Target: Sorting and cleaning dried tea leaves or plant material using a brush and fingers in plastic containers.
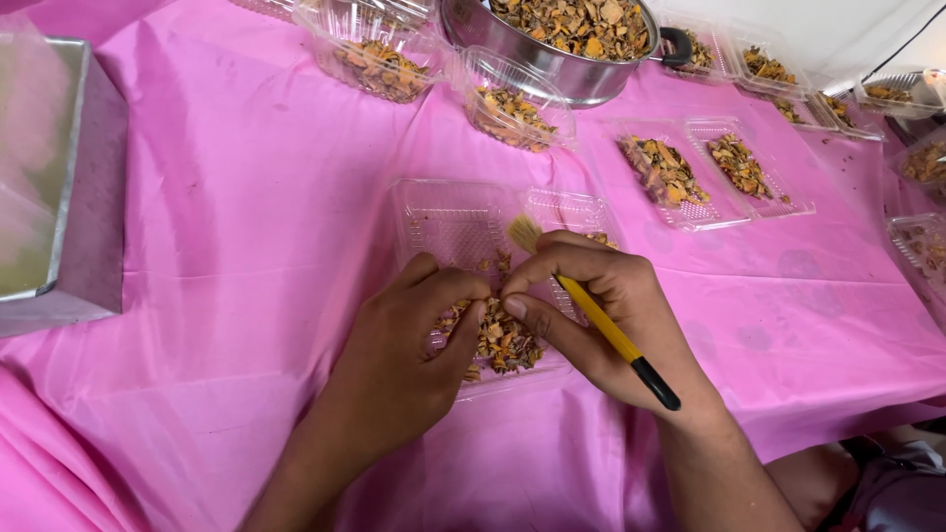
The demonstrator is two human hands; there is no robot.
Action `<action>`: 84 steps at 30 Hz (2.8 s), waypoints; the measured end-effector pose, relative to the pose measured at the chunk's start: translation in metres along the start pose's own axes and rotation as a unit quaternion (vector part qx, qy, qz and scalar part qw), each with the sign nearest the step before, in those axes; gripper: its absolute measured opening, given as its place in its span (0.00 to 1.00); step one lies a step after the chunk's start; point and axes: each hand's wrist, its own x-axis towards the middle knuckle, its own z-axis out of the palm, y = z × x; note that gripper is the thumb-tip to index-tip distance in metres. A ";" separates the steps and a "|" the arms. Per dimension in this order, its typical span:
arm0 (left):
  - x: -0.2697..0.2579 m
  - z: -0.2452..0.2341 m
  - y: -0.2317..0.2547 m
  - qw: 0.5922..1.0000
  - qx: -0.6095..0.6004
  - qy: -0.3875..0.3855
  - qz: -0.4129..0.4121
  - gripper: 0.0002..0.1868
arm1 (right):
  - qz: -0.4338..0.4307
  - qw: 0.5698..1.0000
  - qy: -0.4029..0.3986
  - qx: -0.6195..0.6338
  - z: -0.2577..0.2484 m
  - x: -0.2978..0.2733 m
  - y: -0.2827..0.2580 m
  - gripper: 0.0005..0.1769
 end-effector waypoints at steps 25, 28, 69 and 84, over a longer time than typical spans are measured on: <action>-0.005 -0.001 0.004 0.988 -0.132 0.074 -0.022 0.08 | 0.104 0.986 0.012 0.130 0.018 0.006 -0.009 0.05; -0.003 0.000 0.000 0.972 -0.200 0.102 -0.066 0.10 | -0.046 0.993 0.105 0.041 0.024 -0.003 -0.017 0.10; -0.007 -0.007 -0.004 0.959 -0.270 0.027 -0.081 0.07 | 0.010 0.995 0.055 0.080 0.029 0.006 -0.011 0.02; -0.007 -0.011 -0.005 0.941 -0.324 -0.005 -0.099 0.09 | 0.019 0.992 0.039 0.122 0.031 0.006 -0.001 0.03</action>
